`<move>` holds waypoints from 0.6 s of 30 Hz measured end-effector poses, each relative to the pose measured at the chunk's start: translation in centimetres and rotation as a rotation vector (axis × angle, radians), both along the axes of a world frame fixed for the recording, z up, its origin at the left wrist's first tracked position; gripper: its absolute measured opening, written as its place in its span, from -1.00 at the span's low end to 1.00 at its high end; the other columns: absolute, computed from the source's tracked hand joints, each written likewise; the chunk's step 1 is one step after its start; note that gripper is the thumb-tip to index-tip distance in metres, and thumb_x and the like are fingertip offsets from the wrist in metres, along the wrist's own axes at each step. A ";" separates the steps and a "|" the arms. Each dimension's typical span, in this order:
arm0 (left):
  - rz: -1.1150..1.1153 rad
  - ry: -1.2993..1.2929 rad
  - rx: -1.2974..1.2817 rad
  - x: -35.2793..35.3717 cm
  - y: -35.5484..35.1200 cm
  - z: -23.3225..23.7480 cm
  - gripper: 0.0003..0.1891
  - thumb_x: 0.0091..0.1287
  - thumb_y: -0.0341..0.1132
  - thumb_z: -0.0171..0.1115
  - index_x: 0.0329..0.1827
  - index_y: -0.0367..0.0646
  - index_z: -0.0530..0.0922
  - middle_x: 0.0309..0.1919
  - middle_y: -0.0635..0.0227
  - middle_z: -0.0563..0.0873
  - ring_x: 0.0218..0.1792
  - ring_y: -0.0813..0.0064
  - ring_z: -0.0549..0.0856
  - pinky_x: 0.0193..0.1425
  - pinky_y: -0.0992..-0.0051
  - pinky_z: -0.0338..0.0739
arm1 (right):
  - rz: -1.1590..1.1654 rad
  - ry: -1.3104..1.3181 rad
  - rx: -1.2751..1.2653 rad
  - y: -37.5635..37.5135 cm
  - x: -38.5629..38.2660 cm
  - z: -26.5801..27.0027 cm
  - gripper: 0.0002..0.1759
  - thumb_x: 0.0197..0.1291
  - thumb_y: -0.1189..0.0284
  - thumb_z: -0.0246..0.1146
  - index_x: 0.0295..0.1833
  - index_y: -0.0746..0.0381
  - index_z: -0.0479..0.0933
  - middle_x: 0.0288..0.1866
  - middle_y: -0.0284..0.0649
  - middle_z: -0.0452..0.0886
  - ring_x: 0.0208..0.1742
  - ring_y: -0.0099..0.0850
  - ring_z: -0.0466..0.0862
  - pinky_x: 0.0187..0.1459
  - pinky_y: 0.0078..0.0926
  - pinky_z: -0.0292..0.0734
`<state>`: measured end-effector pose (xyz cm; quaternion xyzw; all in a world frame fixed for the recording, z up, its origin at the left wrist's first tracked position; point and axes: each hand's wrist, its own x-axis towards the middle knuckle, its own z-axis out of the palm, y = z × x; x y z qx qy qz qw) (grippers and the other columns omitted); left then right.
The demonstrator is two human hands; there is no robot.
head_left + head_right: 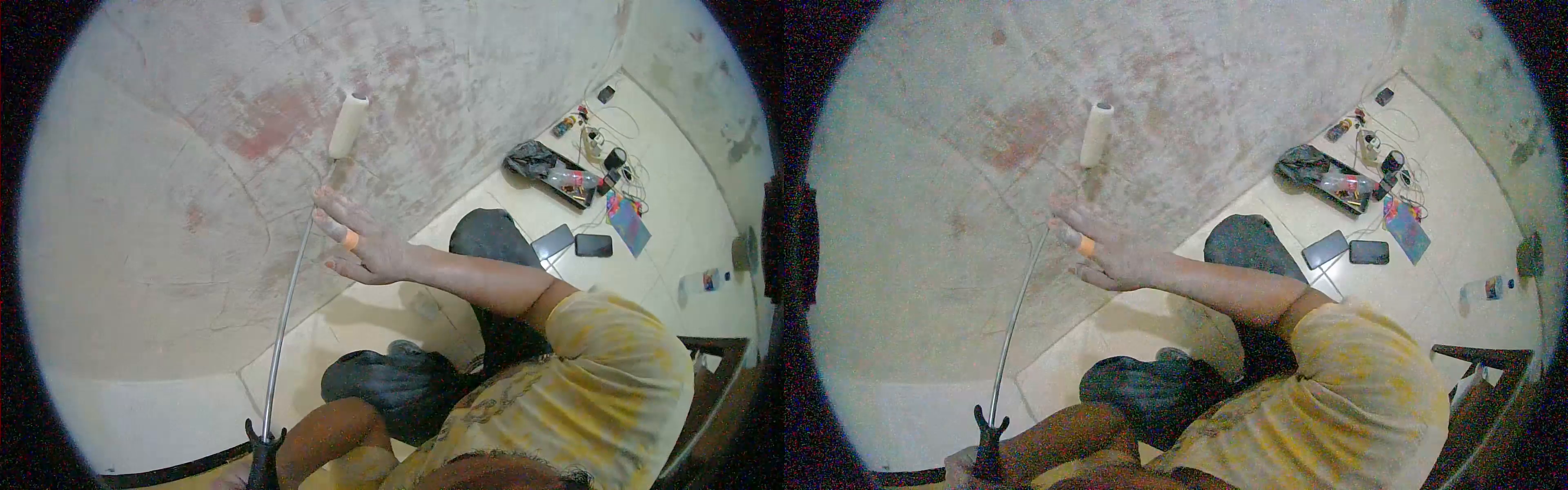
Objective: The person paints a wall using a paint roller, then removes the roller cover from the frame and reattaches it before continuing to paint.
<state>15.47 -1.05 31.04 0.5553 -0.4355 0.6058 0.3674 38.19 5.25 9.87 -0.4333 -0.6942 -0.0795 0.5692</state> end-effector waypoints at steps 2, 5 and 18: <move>0.045 -0.067 -0.088 -1.2 1.1 -1.4 -0.70 0.27 -0.28 0.16 -0.66 0.09 0.39 -0.80 0.56 0.54 -0.81 0.76 0.48 -0.72 0.65 0.41 | -0.018 0.008 -0.006 0.2 0.0 -0.7 -0.11 0.28 0.38 0.21 0.58 0.26 -0.14 0.60 0.17 -0.18 0.61 0.07 -0.15 0.52 -0.02 -0.14; 0.064 0.046 -0.185 0.2 3.1 -2.7 -0.71 0.24 -0.18 0.21 -0.65 0.11 0.40 -0.76 0.57 0.51 -0.76 0.74 0.43 -0.66 0.61 0.33 | -0.164 0.256 -0.032 0.6 -0.7 -2.6 -0.02 0.27 0.40 0.20 0.58 0.31 -0.32 0.59 0.23 -0.32 0.60 0.14 -0.23 0.52 0.01 -0.20; 0.275 0.113 -0.226 -1.7 1.5 -3.8 -0.69 0.19 -0.04 0.17 -0.60 0.05 0.36 -0.72 0.55 0.42 -0.72 0.52 0.37 -0.48 0.44 0.32 | -0.093 0.050 -0.111 0.0 -2.3 -2.3 -0.05 0.22 0.39 0.19 0.53 0.34 -0.29 0.54 0.32 -0.42 0.55 0.25 -0.15 0.50 0.10 -0.15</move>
